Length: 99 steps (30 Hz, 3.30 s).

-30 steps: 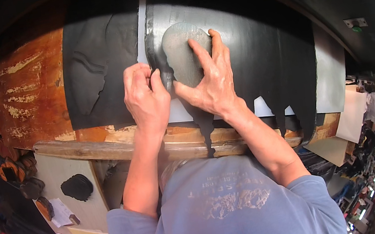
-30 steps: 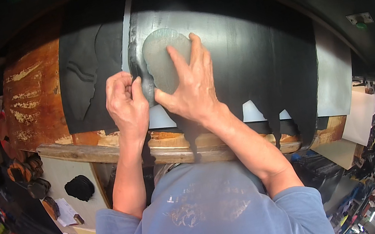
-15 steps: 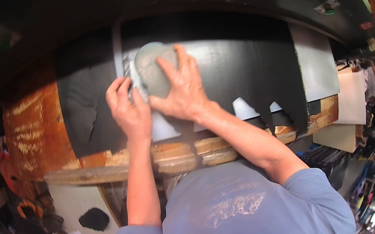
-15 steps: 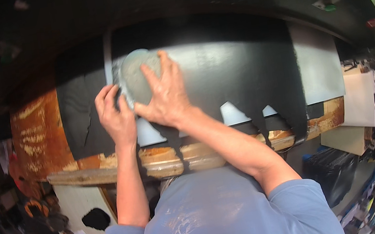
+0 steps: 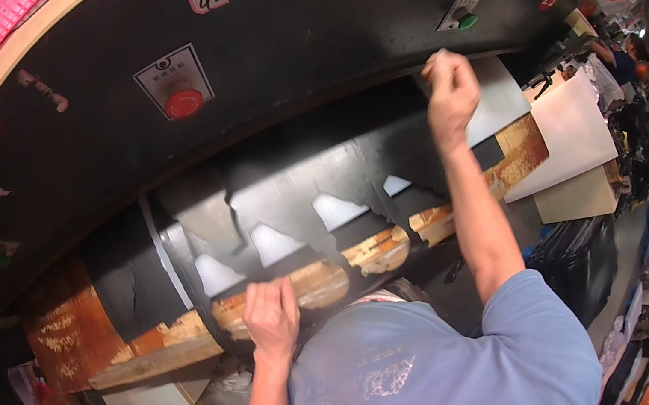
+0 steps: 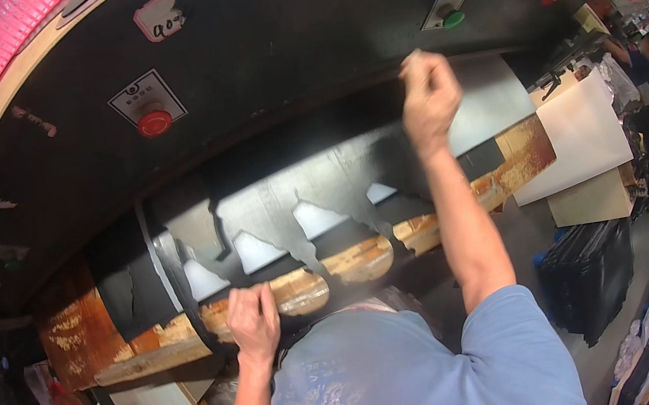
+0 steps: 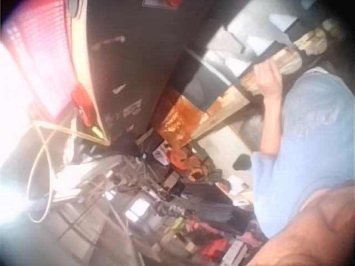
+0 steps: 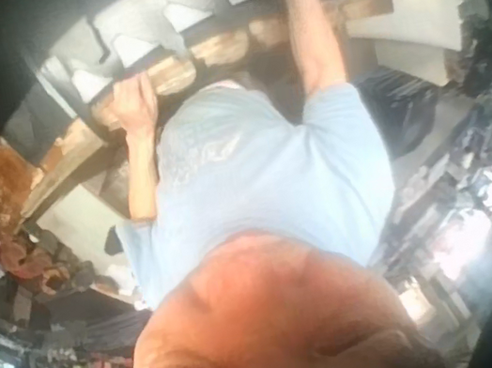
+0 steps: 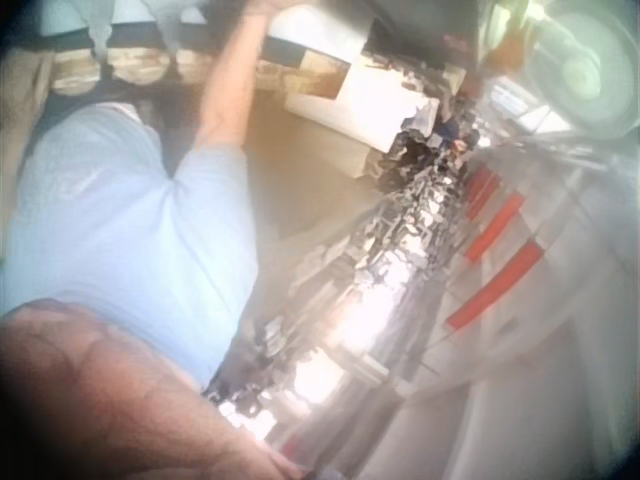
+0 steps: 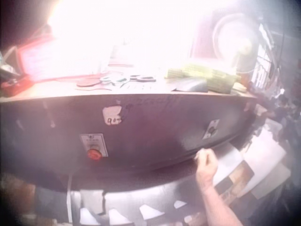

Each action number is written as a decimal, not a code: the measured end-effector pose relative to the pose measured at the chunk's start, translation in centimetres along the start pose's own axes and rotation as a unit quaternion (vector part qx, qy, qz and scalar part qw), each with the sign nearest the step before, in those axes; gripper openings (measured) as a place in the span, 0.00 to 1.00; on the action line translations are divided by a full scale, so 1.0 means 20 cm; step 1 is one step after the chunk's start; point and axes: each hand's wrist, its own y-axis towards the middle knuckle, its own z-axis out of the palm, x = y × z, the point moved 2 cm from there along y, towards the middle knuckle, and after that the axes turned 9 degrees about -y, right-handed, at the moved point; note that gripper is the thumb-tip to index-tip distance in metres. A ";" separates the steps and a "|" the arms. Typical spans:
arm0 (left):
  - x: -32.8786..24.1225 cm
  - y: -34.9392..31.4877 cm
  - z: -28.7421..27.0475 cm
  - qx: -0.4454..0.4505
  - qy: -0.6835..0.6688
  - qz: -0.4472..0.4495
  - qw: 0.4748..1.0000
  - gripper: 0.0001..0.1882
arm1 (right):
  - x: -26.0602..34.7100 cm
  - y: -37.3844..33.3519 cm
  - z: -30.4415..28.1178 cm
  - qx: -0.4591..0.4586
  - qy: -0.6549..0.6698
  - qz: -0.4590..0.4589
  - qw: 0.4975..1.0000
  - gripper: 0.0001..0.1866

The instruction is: The person repeatedly feeds black rubber sheets through a roller machine, peels off cut shapes, and stacks the remaining material. They handle multiple sheets and cutouts, occasionally adjusting the machine and stacking the processed rubber on the floor.

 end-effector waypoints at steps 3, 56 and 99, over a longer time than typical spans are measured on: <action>0.06 -0.01 -0.01 -0.021 0.018 -0.026 0.999 0.07 | -0.14 0.25 -0.09 -0.005 -0.087 0.003 0.996 0.16; 0.36 0.40 -0.20 -0.041 0.142 -0.157 0.977 0.30 | 0.47 -0.69 0.52 0.430 0.157 0.107 0.883 0.40; -0.16 0.06 0.27 -0.016 0.134 -0.107 0.985 0.15 | -0.12 -0.75 -0.36 0.352 -0.115 0.003 0.929 0.18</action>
